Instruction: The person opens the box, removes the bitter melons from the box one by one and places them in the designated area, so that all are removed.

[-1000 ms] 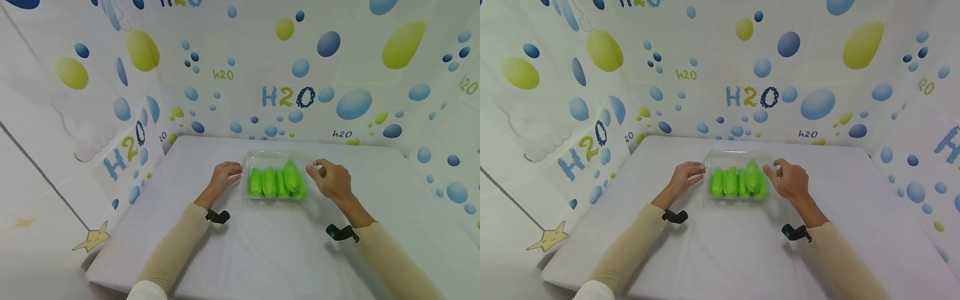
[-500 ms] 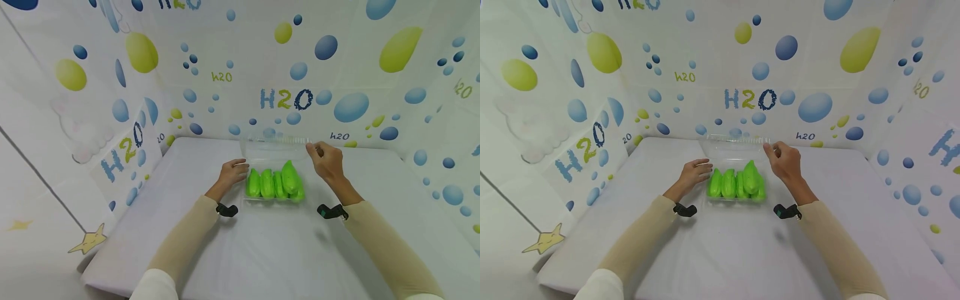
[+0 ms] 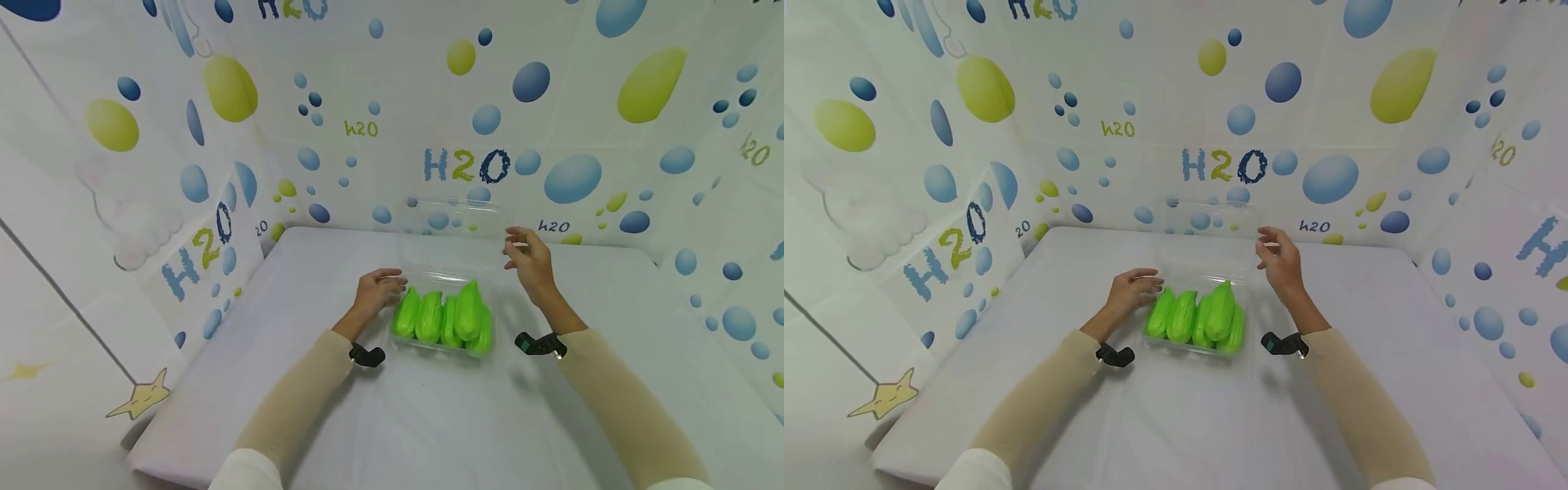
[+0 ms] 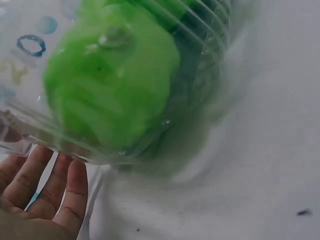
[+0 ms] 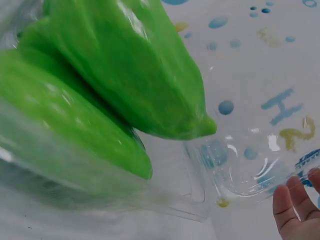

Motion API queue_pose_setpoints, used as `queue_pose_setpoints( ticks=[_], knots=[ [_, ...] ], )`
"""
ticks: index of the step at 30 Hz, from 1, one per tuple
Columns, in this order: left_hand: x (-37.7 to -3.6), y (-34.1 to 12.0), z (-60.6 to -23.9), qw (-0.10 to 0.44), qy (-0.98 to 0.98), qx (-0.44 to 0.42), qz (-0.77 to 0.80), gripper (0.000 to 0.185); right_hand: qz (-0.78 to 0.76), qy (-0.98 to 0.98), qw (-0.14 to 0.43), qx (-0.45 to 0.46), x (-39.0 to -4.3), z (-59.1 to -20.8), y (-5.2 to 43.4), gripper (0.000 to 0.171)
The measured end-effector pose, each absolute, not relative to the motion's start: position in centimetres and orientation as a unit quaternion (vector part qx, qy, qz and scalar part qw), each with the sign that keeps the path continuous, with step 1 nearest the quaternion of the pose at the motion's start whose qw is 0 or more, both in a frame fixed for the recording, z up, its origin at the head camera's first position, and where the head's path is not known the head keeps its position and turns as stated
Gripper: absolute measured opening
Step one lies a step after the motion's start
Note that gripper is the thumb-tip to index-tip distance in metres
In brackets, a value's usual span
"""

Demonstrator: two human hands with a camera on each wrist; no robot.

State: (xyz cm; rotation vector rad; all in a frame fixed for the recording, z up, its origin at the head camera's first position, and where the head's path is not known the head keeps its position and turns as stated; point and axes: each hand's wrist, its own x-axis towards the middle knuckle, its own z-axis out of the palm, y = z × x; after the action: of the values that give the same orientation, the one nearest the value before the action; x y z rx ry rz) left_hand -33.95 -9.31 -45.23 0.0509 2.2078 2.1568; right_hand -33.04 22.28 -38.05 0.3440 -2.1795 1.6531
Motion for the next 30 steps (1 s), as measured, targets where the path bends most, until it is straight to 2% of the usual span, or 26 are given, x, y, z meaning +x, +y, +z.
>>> queue_pose_setpoints(
  ticks=[8,13,22,30],
  knots=[
    [-31.6,-9.5,-43.0,0.046,0.720,0.016,0.692,0.034,0.593,-0.785,0.136,0.114,-32.8,-38.4,21.7,0.049],
    [-32.1,-9.4,-44.4,0.042,0.714,0.012,0.699,0.033,0.586,-0.793,0.131,0.106,-32.8,-38.4,21.4,0.056],
    [-32.2,-8.6,-46.0,0.000,0.710,0.021,0.704,0.027,0.589,-0.795,0.123,0.079,-34.2,-41.0,22.2,0.057],
    [-31.8,-8.6,-46.3,-0.015,0.694,0.033,0.719,0.020,0.609,-0.783,0.110,0.067,-34.4,-42.0,22.1,0.054]
  ],
)
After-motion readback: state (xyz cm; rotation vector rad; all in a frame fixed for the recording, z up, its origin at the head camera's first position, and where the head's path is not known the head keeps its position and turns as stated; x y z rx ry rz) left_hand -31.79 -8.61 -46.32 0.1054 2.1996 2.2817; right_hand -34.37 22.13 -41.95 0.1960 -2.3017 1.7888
